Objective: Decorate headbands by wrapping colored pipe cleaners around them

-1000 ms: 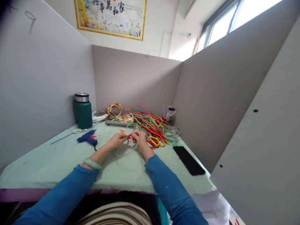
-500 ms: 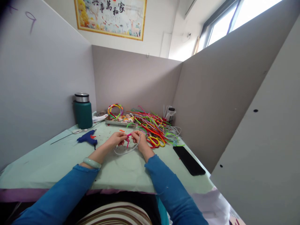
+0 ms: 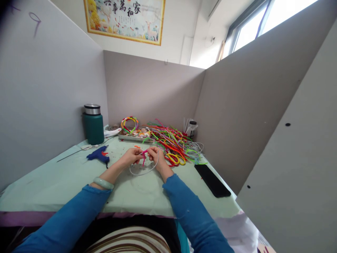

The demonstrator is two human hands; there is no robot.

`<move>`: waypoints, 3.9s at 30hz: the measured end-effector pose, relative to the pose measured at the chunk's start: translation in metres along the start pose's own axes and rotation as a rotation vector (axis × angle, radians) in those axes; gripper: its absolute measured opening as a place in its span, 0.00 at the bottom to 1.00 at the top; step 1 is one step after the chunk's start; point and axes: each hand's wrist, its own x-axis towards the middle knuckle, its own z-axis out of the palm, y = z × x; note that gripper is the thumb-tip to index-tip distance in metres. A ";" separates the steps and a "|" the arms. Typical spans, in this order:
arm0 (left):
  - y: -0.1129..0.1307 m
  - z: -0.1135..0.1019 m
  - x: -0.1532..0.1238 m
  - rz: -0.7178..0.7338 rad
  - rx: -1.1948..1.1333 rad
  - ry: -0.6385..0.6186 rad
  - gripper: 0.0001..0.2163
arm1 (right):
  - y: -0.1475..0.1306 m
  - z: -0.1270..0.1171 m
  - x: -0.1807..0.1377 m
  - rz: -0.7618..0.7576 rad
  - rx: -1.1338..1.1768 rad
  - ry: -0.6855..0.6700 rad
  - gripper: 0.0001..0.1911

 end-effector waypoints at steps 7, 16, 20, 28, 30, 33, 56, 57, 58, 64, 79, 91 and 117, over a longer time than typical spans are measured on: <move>-0.005 0.001 0.003 0.096 0.190 0.160 0.09 | 0.000 -0.001 -0.001 -0.004 -0.020 -0.015 0.14; -0.013 0.000 0.007 0.267 0.417 0.215 0.07 | 0.000 -0.001 0.000 -0.003 -0.011 -0.018 0.13; -0.009 0.000 0.004 0.306 0.470 0.213 0.07 | 0.000 -0.001 -0.001 -0.007 -0.008 -0.008 0.14; 0.004 0.001 -0.005 0.334 0.505 0.199 0.06 | 0.002 -0.003 0.001 -0.015 0.014 -0.008 0.14; 0.005 0.001 -0.005 0.316 0.477 0.183 0.09 | 0.002 -0.003 0.001 -0.013 0.021 -0.014 0.14; 0.006 0.001 -0.005 0.217 0.374 0.137 0.13 | 0.002 -0.003 0.001 -0.020 0.019 -0.015 0.14; 0.011 -0.005 -0.007 -0.272 -0.489 -0.069 0.10 | 0.002 -0.003 0.001 0.020 0.097 -0.056 0.14; 0.011 -0.004 -0.007 -0.268 -0.465 -0.036 0.11 | 0.003 -0.003 0.001 0.028 0.089 -0.046 0.14; 0.010 -0.003 -0.006 -0.262 -0.438 -0.003 0.12 | 0.004 -0.003 0.001 0.036 0.076 -0.034 0.14; 0.004 -0.001 -0.002 -0.192 -0.200 0.146 0.17 | 0.007 -0.004 0.003 0.070 -0.008 0.077 0.15; 0.010 -0.003 -0.007 -0.294 -0.134 0.245 0.11 | 0.006 -0.003 0.001 -0.006 -0.066 -0.017 0.16; -0.002 -0.003 0.003 0.158 0.336 0.422 0.07 | 0.005 -0.004 0.003 0.030 -0.054 0.113 0.15; -0.003 -0.002 0.006 0.103 0.236 0.215 0.10 | 0.005 -0.004 0.003 0.000 -0.031 0.069 0.14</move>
